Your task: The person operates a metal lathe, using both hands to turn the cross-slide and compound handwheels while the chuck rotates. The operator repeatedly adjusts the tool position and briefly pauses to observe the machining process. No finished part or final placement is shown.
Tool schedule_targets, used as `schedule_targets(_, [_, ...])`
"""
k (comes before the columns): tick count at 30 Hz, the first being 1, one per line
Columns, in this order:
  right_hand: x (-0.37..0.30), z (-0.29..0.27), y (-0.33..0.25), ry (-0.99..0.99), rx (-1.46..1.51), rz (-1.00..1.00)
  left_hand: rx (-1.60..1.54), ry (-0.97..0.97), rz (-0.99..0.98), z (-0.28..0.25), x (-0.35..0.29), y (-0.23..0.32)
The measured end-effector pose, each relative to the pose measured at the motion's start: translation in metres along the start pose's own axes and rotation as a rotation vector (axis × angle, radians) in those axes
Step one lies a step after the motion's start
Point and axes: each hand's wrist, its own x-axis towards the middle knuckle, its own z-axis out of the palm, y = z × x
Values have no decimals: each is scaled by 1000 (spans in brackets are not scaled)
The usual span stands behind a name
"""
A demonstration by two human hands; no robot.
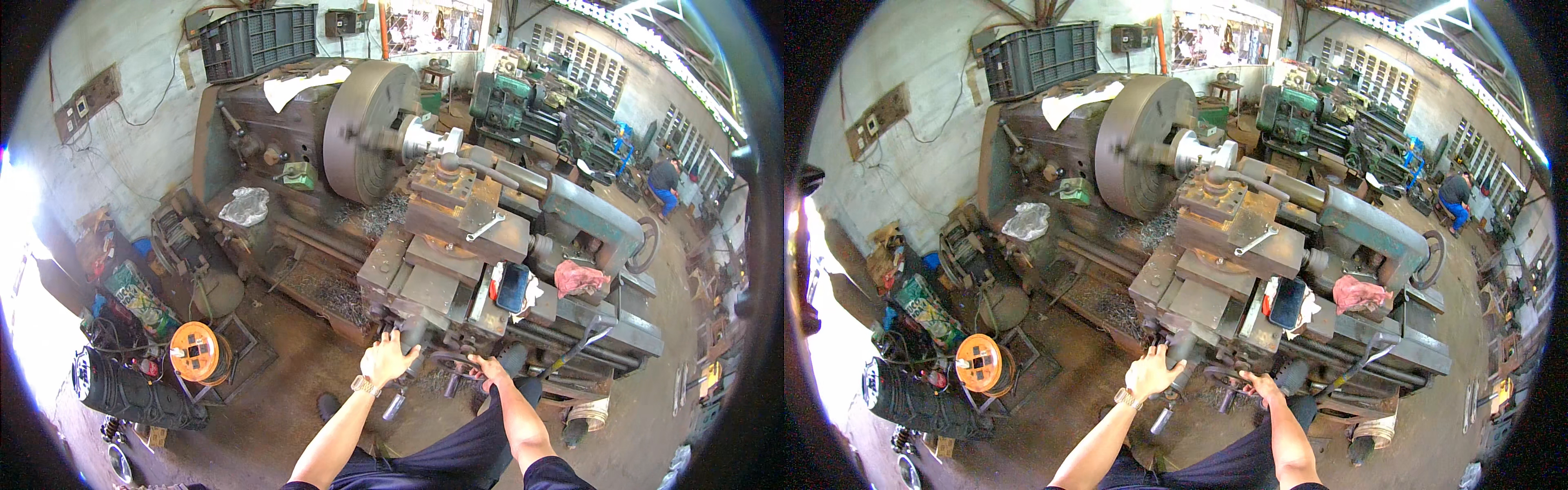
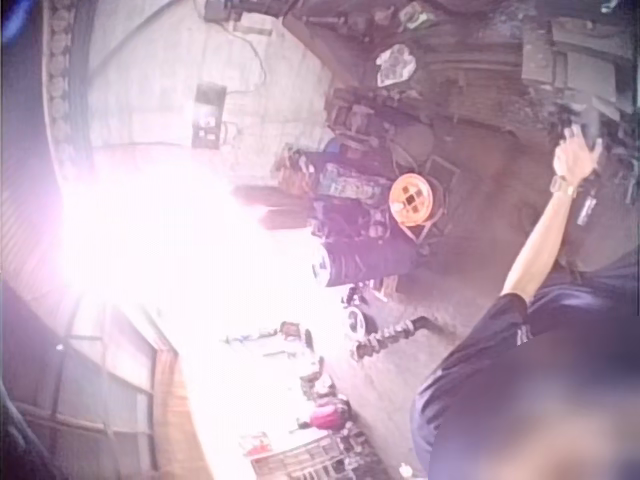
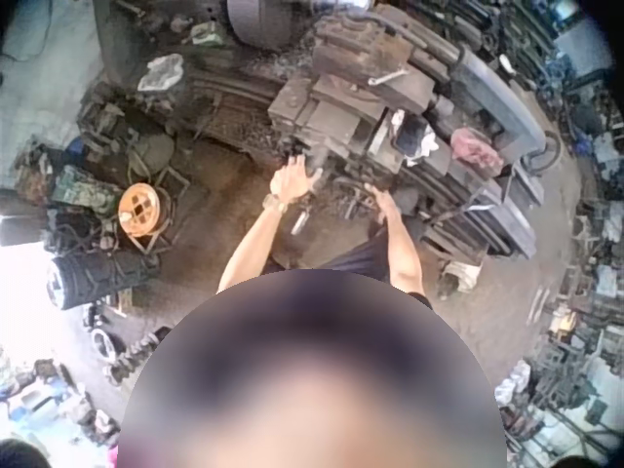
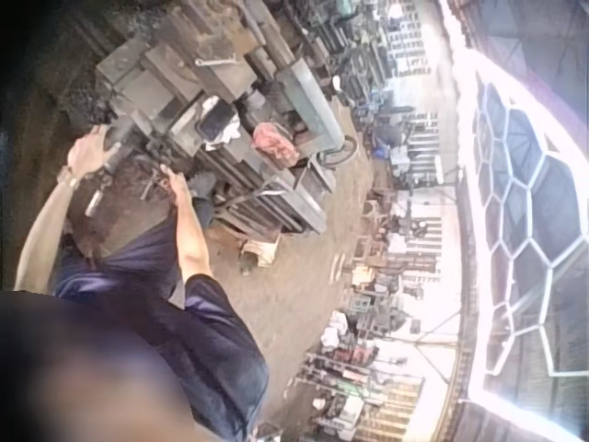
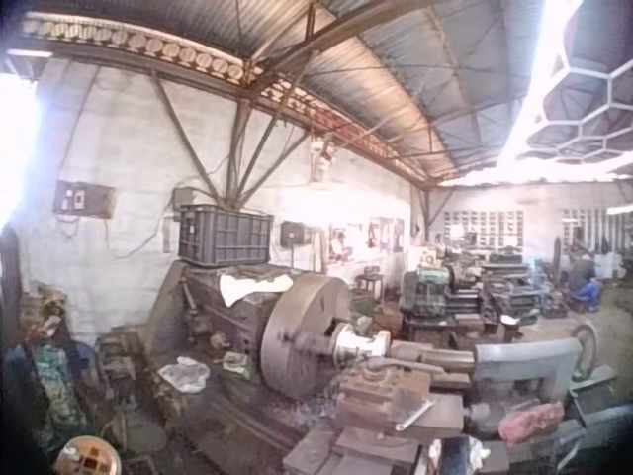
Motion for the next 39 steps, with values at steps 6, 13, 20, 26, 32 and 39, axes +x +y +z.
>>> schedule_targets(6, [6, 0, 9, 13, 70, 5, 4, -28, -4, -4, -1, 1])
schedule_targets(13, [-1, 0, 5, -2, 137, -34, -3, -20, -1, -2, -1, 0])
schedule_targets(20, [4, 0, 11, -8, 182, -76, -1, -13, 6, -3, -1, 1])
schedule_targets(26, [4, -1, 14, 24, 170, -44, -7, -20, -5, -3, -1, 1])
schedule_targets(32, [3, -1, 16, 27, 153, -28, -6, 3, -3, -1, 0, 1])
schedule_targets(39, [1, -2, 16, 25, 146, -61, 13, 15, -4, 1, 0, 0])
